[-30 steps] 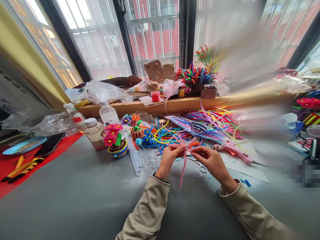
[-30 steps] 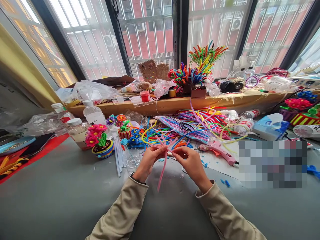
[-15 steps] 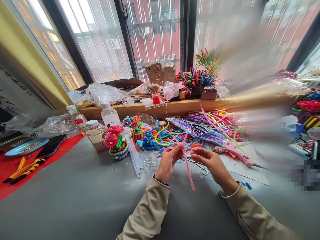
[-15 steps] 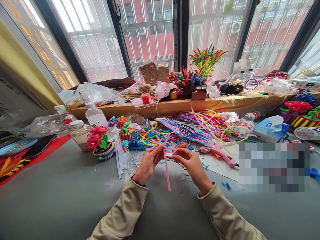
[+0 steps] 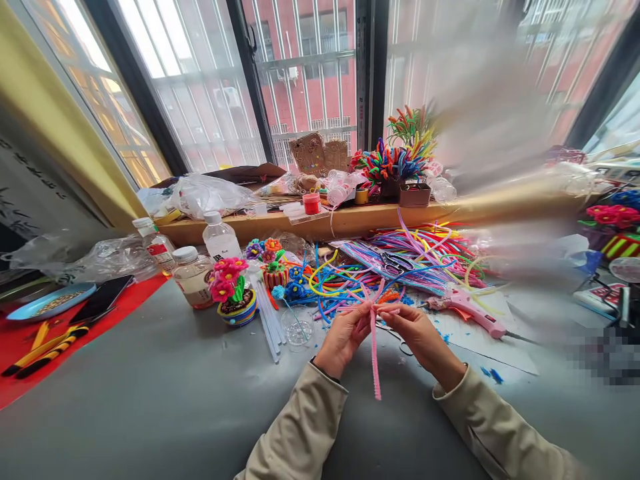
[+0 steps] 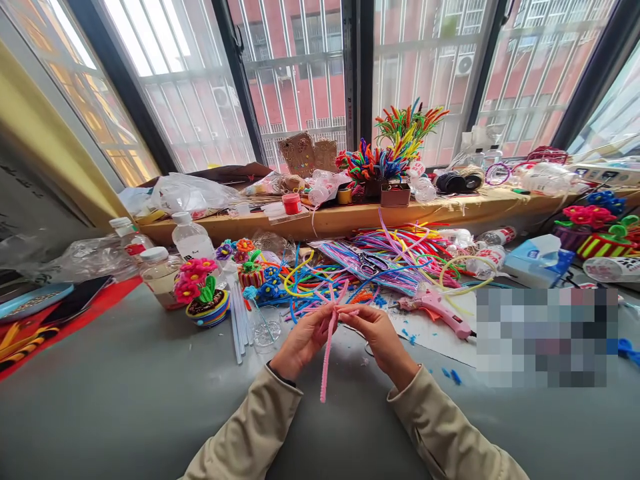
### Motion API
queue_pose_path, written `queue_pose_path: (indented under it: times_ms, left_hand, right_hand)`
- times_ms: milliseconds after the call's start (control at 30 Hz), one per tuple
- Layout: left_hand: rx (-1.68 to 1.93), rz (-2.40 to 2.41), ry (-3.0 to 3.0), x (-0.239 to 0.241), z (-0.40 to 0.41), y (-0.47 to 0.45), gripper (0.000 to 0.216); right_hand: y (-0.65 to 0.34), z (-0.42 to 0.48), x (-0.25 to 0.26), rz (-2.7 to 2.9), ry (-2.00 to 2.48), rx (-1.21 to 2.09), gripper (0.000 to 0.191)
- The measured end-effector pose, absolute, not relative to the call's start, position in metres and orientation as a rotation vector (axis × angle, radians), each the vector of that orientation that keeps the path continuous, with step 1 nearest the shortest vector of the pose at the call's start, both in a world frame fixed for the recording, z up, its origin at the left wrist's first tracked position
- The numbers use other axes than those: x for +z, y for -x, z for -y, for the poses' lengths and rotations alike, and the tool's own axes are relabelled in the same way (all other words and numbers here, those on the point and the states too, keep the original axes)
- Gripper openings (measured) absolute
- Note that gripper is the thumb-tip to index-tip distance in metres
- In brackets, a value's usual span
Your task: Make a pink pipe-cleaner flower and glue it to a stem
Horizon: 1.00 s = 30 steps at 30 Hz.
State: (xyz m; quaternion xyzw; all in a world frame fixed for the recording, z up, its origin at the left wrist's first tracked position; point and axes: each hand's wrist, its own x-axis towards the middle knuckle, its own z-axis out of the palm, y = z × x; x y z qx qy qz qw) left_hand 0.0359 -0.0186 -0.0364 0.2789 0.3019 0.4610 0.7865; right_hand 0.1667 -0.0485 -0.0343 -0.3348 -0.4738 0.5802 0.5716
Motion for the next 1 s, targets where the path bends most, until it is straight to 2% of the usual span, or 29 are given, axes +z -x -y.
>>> queue_pose_path:
  times_ms: [533,733,1000]
  left_hand:
    - [1.004,-0.713,-0.631,-0.031,0.02,-0.034,0.01]
    - [1.013,-0.742,-0.682,-0.027,0.023,-0.036,0.013]
    - [0.982,-0.764,-0.767,-0.025,0.024,-0.035,0.016]
  right_hand:
    - [-0.162,0.047,-0.039,1.023,0.818,1.322,0.008]
    - [-0.164,0.047,-0.038,1.028,0.817,1.337,0.013]
    - [-0.166,0.048,-0.037,1.073,1.001,1.169,0.018]
